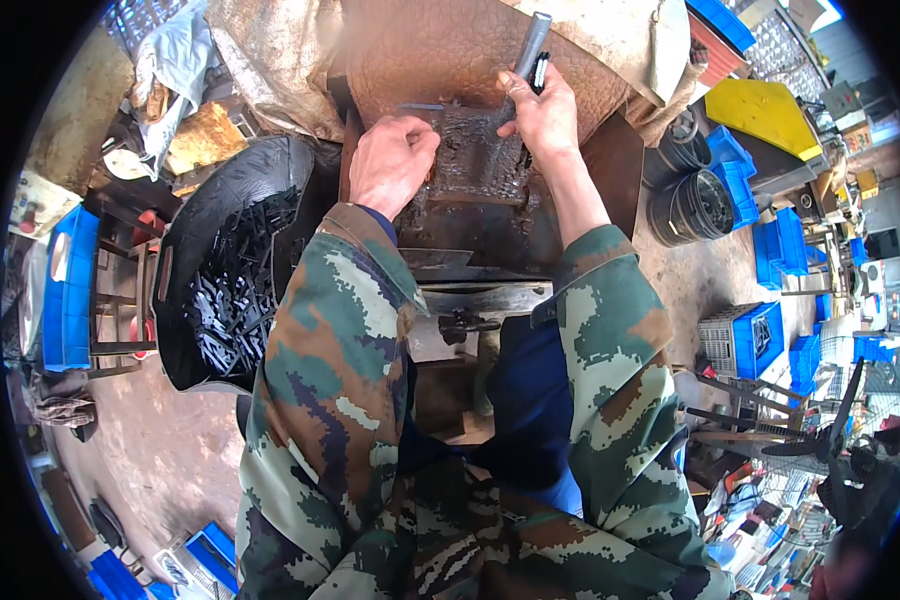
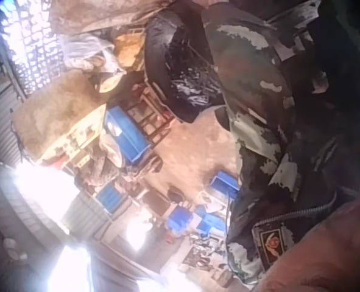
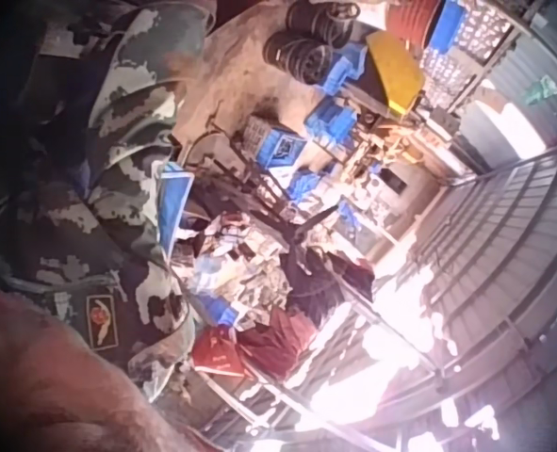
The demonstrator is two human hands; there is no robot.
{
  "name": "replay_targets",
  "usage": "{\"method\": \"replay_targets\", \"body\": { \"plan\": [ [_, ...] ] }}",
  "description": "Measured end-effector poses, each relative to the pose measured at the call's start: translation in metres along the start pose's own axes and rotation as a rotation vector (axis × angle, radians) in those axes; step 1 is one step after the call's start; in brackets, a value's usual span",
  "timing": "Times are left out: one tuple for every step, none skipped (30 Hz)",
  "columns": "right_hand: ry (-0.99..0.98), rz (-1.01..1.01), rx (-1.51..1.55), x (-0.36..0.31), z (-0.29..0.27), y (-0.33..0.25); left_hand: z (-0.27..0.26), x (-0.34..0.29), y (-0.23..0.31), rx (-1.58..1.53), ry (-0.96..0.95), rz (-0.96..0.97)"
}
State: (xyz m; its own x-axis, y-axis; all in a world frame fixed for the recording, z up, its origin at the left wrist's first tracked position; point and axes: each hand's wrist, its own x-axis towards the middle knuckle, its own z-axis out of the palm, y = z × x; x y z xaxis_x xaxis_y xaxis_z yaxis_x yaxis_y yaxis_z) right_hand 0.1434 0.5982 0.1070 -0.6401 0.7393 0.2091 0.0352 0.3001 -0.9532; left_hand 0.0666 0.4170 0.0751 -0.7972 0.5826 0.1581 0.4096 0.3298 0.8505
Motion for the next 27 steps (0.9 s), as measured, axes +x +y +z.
{"method": "replay_targets", "body": {
  "plan": [
    [-0.006,-0.004,-0.001,0.0,0.0,0.0,0.001,0.0,-0.001,0.024,0.024,0.022],
    [-0.012,-0.007,-0.003,0.0,0.0,0.0,0.002,0.001,-0.003,0.048,0.048,0.043],
    [-0.013,-0.007,-0.002,0.0,0.0,0.0,0.003,0.001,-0.004,0.049,0.048,0.042],
    [-0.012,0.0,-0.023,0.0,0.0,-0.001,0.004,0.002,-0.005,0.058,0.054,0.054],
    [-0.011,0.006,-0.043,-0.001,0.0,-0.002,0.004,0.002,-0.005,0.068,0.059,0.066],
    [-0.012,0.007,-0.042,-0.001,0.0,-0.002,0.004,0.002,-0.005,0.069,0.059,0.065],
    [-0.012,0.005,-0.044,-0.001,-0.001,-0.003,0.004,0.002,-0.004,0.062,0.052,0.052],
    [-0.013,0.002,-0.045,-0.001,-0.001,-0.004,0.004,0.001,-0.003,0.056,0.045,0.039],
    [-0.012,0.003,-0.046,-0.001,-0.002,-0.005,0.004,0.001,-0.002,0.056,0.044,0.039],
    [-0.032,0.013,-0.061,-0.001,-0.003,-0.005,0.004,0.001,-0.002,0.053,0.044,0.037],
    [-0.051,0.023,-0.077,-0.001,-0.003,-0.006,0.004,0.001,-0.002,0.051,0.045,0.034],
    [-0.051,0.024,-0.077,-0.001,-0.003,-0.006,0.004,0.001,-0.002,0.051,0.044,0.034],
    [-0.048,0.011,-0.072,0.0,-0.003,-0.005,0.005,0.002,-0.002,0.054,0.046,0.042],
    [-0.045,-0.001,-0.067,0.001,-0.004,-0.005,0.005,0.002,-0.002,0.056,0.047,0.051],
    [-0.042,-0.002,-0.068,0.001,-0.005,-0.004,0.006,0.002,-0.001,0.054,0.045,0.053],
    [-0.029,0.0,-0.069,0.001,-0.004,-0.003,0.006,0.002,-0.002,0.051,0.048,0.052],
    [-0.015,0.001,-0.068,0.001,-0.003,-0.003,0.005,0.001,-0.002,0.049,0.051,0.051],
    [-0.015,0.003,-0.067,0.0,-0.001,-0.003,0.004,0.001,-0.003,0.05,0.05,0.049],
    [-0.019,-0.006,-0.057,0.0,0.0,-0.002,0.003,0.0,-0.003,0.048,0.055,0.05],
    [-0.024,-0.013,-0.045,-0.001,0.003,-0.001,0.0,-0.002,-0.004,0.05,0.06,0.048],
    [-0.03,-0.009,-0.036,-0.001,0.005,-0.001,-0.003,-0.004,-0.003,0.06,0.062,0.042],
    [-0.04,-0.024,-0.01,-0.001,0.007,0.001,-0.006,-0.006,-0.002,0.002,0.056,0.029],
    [-0.047,-0.037,0.02,0.0,0.009,0.005,-0.01,-0.007,0.0,-0.051,0.047,0.018],
    [-0.046,-0.065,0.065,0.003,0.006,0.008,-0.012,-0.004,0.001,-0.179,0.031,0.028],
    [-0.06,-0.079,0.097,0.009,0.0,0.012,-0.014,0.001,0.002,-0.303,0.013,0.036],
    [-0.052,-0.062,0.098,0.012,-0.002,0.014,-0.019,0.008,-0.001,-0.293,0.066,0.052],
    [-0.06,-0.047,0.069,0.011,-0.001,0.011,-0.03,0.011,-0.006,-0.358,0.071,0.053]
  ]
}}
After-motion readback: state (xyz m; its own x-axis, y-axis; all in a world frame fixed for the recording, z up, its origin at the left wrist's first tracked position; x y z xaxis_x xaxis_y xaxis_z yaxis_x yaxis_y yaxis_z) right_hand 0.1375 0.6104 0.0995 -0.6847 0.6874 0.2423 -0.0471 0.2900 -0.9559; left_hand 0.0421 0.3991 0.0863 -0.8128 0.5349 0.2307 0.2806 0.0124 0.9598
